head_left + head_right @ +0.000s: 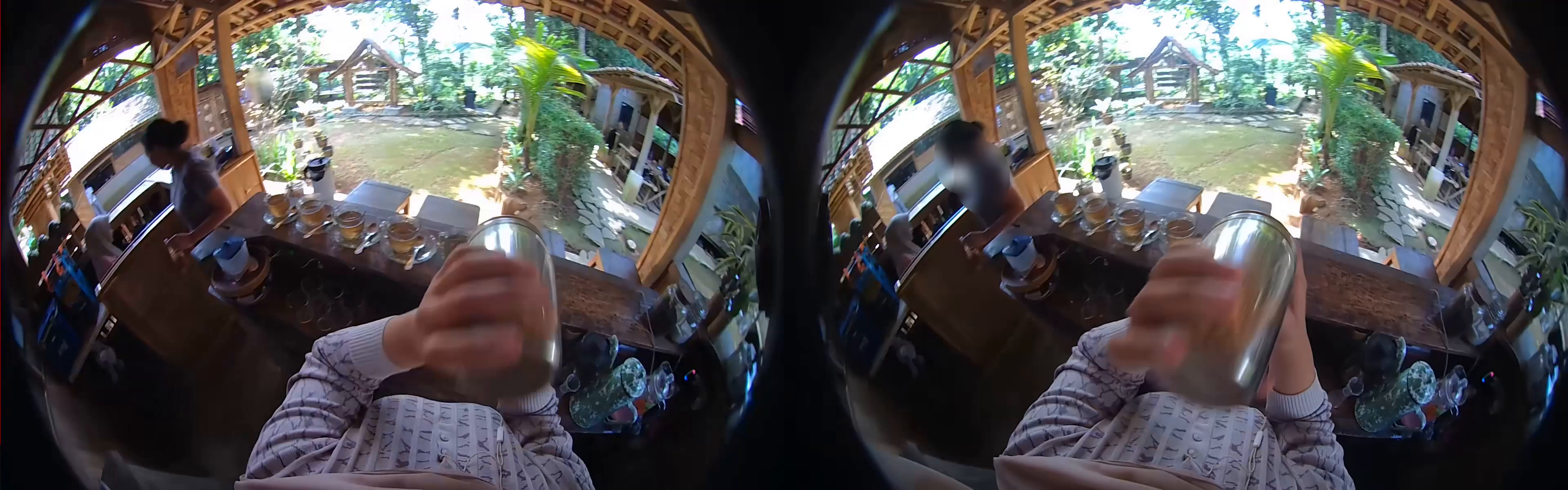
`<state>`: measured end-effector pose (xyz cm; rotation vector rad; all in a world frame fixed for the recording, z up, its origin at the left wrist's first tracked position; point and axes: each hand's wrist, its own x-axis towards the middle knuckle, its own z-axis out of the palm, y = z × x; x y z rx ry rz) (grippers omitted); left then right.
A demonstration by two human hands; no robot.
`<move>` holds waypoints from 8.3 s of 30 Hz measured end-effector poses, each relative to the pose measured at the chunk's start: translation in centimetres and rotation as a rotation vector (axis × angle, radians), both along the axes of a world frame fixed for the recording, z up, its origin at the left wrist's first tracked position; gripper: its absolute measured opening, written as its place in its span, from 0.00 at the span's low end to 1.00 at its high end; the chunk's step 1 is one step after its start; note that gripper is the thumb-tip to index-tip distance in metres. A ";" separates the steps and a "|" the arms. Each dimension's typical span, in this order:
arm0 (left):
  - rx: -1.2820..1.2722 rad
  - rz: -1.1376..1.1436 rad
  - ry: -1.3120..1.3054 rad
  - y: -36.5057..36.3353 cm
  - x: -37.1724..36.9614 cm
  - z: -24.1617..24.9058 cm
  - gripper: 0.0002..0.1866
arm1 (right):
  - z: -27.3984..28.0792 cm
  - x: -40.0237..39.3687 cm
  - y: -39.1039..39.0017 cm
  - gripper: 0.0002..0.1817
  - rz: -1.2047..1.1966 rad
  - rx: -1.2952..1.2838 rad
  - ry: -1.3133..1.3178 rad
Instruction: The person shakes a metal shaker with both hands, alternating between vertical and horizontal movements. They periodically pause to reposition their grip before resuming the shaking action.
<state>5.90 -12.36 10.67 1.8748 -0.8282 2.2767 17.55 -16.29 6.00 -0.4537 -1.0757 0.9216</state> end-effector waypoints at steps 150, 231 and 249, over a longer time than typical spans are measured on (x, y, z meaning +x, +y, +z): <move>0.002 0.520 -0.306 -2.2 -13.5 -7.7 0.47 | -1.4 -12.8 7.1 0.40 0.350 0.343 -0.482; -0.090 0.460 -0.105 -4.5 -9.4 -9.5 0.48 | -2.5 -7.1 4.5 0.37 0.389 0.132 -0.448; -0.259 0.491 0.320 1.8 -9.2 -11.2 0.44 | -9.6 -4.1 8.8 0.31 0.400 -0.182 -0.151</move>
